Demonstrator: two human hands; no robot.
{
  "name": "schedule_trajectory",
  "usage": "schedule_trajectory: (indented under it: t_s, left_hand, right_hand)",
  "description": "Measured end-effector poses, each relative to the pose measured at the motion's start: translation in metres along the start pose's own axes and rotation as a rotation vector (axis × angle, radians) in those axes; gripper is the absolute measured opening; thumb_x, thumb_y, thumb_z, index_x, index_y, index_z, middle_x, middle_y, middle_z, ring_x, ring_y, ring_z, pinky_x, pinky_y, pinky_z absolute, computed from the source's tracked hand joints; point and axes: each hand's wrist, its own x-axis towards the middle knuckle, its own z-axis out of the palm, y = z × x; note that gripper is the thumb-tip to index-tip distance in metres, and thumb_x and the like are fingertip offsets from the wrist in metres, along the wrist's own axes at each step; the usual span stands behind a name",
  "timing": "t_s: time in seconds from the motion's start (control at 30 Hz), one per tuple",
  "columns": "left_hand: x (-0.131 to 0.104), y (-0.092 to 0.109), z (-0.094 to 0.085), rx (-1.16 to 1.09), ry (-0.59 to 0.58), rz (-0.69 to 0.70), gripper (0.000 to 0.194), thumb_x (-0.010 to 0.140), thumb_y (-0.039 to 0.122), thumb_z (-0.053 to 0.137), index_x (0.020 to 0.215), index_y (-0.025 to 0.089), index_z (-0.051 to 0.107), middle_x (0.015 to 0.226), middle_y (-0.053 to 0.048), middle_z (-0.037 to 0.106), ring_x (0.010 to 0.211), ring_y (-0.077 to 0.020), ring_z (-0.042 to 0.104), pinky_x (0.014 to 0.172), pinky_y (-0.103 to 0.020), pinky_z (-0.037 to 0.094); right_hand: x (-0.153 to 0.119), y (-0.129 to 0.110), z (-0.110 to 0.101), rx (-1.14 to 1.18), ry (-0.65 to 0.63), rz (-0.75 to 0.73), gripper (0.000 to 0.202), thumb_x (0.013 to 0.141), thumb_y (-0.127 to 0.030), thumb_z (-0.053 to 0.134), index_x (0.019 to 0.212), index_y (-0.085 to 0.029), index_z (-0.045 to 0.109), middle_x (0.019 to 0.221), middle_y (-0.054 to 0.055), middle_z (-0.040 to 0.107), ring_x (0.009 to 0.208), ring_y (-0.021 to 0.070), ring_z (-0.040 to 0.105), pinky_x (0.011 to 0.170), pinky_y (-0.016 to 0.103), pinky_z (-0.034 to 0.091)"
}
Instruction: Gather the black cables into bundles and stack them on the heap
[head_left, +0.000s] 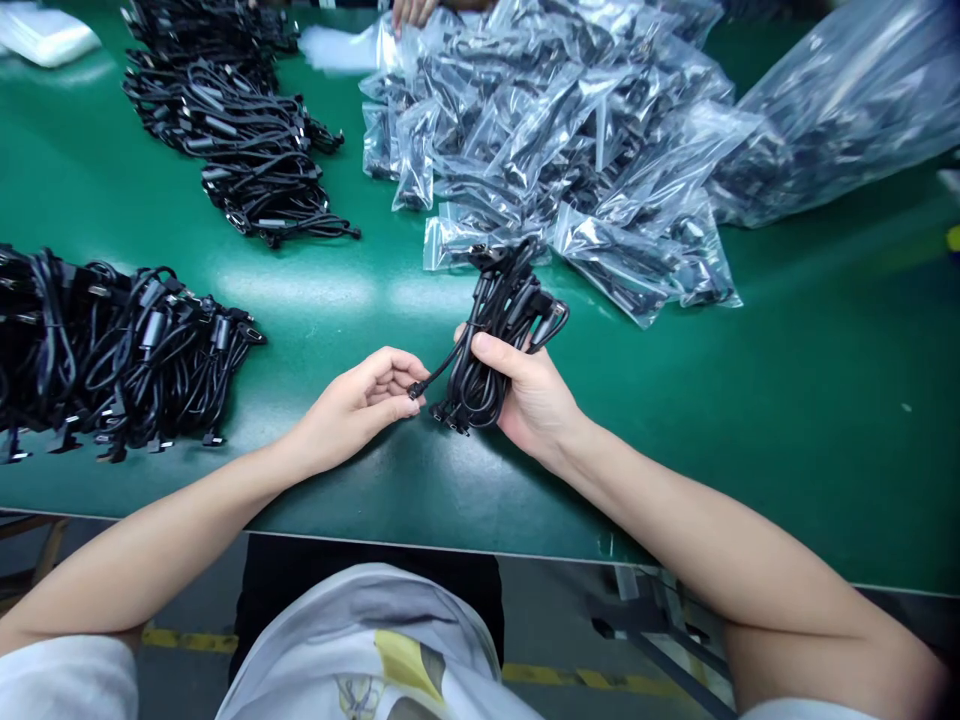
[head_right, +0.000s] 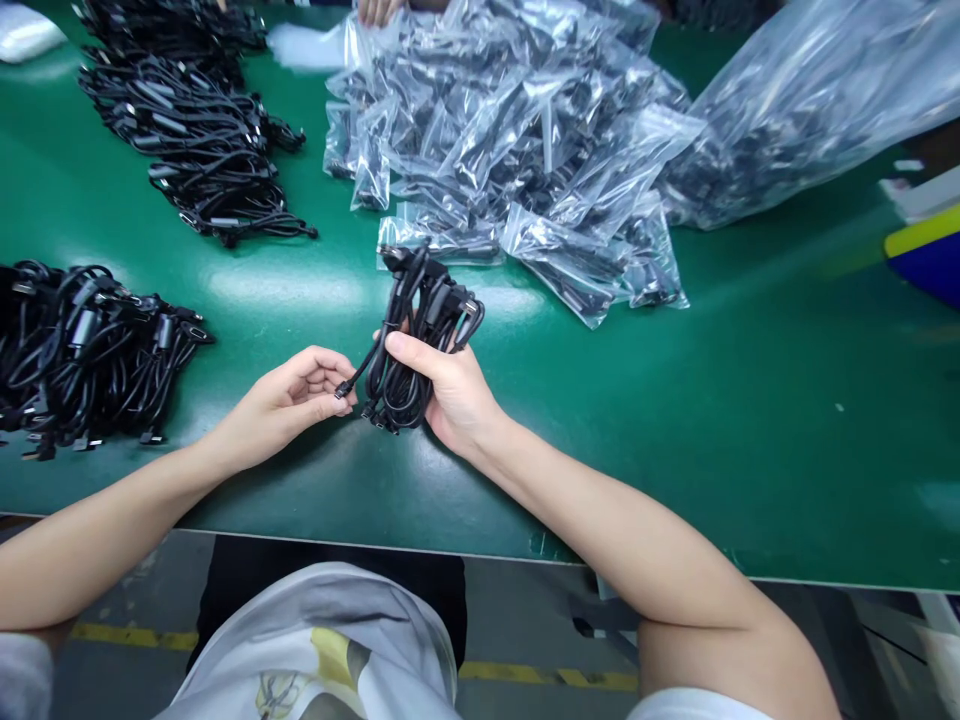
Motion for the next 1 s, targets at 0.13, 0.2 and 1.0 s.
schedule_trajectory:
  t_s: [0.13, 0.2, 1.0]
  left_hand:
    - [-0.001, 0.008, -0.006, -0.101, 0.236, 0.164, 0.016, 0.089, 0.029, 0.066, 0.102, 0.021, 0.066, 0.086, -0.001, 0.062, 0.078, -0.0131, 0.058, 0.076, -0.027, 0.047]
    - [-0.001, 0.017, -0.017, -0.187, 0.425, 0.308, 0.014, 0.089, 0.032, 0.066, 0.099, 0.023, 0.067, 0.081, 0.000, 0.059, 0.074, -0.0128, 0.054, 0.074, -0.026, 0.046]
    - [-0.005, 0.035, -0.036, -0.867, 0.170, -0.141, 0.020, 0.076, 0.025, 0.080, 0.087, 0.011, 0.072, 0.064, 0.003, 0.053, 0.044, -0.0020, 0.048, 0.037, -0.009, 0.041]
  right_hand:
    - [0.001, 0.003, 0.000, 0.065, 0.082, 0.038, 0.036, 0.055, -0.033, 0.091, 0.081, -0.022, 0.068, 0.080, -0.002, 0.070, 0.070, 0.0140, 0.062, 0.069, 0.028, 0.054]
    - [0.003, 0.005, 0.000, -0.024, 0.050, 0.061, 0.037, 0.057, -0.035, 0.090, 0.081, -0.020, 0.067, 0.082, 0.000, 0.071, 0.069, 0.0126, 0.061, 0.065, 0.026, 0.052]
    - [0.058, -0.014, 0.053, -0.745, -0.441, -0.167, 0.033, 0.096, -0.040, 0.048, 0.120, -0.018, 0.054, 0.121, 0.012, 0.064, 0.100, 0.0211, 0.067, 0.086, 0.036, 0.055]
